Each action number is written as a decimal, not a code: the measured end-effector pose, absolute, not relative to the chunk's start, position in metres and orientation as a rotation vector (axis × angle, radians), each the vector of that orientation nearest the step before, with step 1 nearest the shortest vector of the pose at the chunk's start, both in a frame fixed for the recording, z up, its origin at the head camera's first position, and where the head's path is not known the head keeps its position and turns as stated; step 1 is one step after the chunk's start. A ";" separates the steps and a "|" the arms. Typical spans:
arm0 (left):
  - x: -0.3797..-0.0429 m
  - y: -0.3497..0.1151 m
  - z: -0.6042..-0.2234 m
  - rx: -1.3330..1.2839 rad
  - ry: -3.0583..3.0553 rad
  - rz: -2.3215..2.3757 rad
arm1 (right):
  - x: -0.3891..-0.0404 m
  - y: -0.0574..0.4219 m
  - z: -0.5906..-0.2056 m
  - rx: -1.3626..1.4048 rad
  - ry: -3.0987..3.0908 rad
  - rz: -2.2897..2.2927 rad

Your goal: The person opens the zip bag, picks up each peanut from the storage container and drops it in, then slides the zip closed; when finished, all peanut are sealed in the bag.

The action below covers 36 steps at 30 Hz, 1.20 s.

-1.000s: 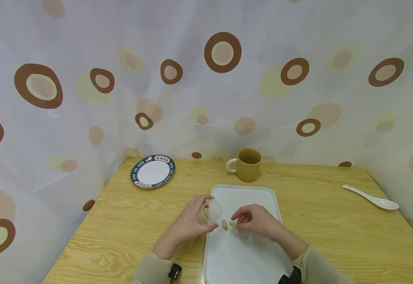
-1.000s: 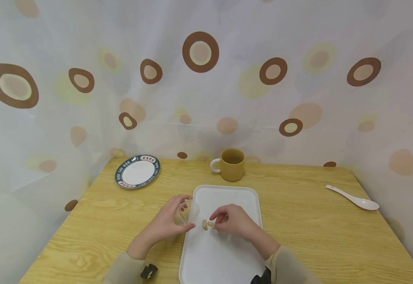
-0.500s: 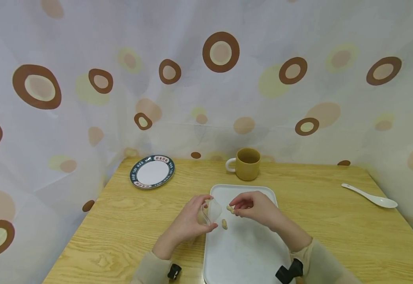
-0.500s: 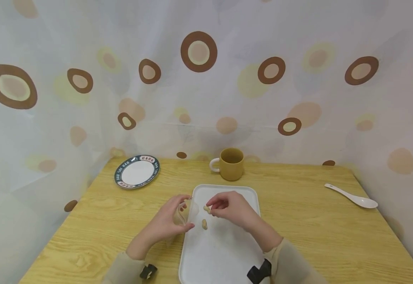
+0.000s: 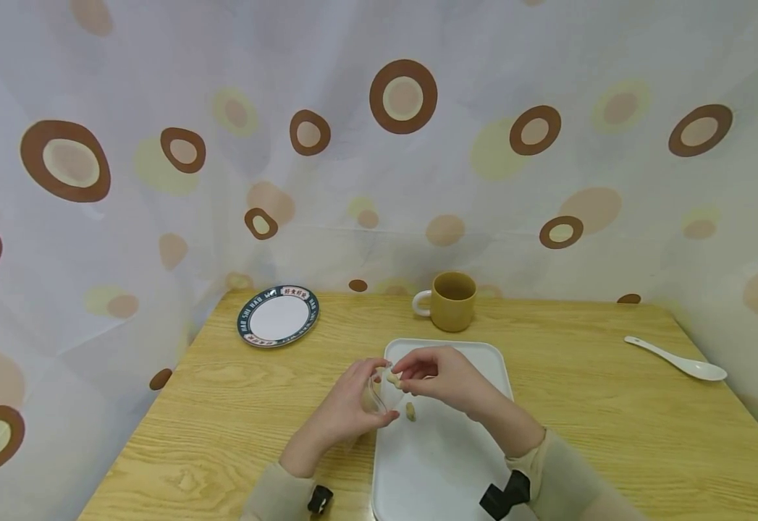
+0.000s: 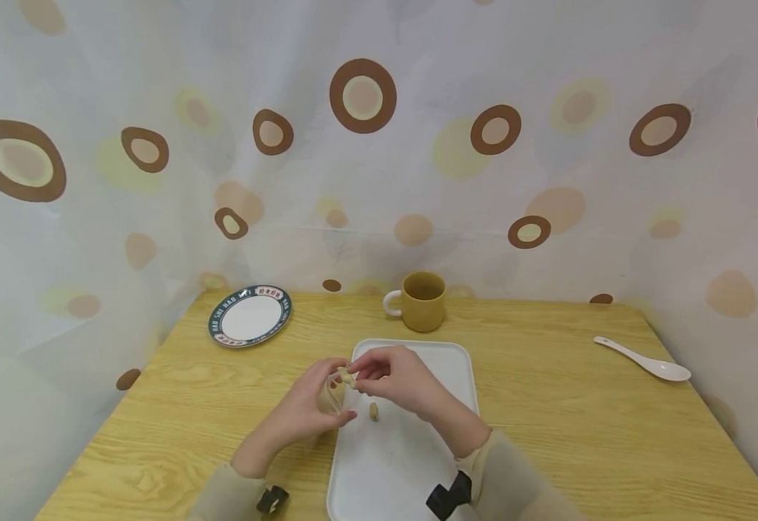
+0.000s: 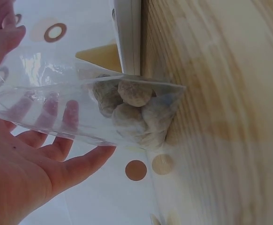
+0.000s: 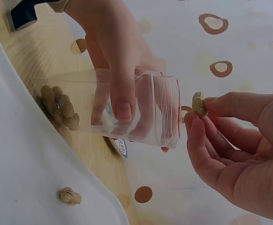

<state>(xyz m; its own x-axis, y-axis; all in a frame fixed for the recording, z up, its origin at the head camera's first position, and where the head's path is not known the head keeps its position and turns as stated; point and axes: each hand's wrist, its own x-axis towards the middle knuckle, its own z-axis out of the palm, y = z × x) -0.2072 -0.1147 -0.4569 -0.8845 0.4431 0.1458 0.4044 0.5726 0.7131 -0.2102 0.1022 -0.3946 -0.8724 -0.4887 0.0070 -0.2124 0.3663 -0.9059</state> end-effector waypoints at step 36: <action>-0.207 -0.114 -0.455 0.697 2.727 1.203 | -0.221 0.123 -0.437 -0.460 2.442 -1.429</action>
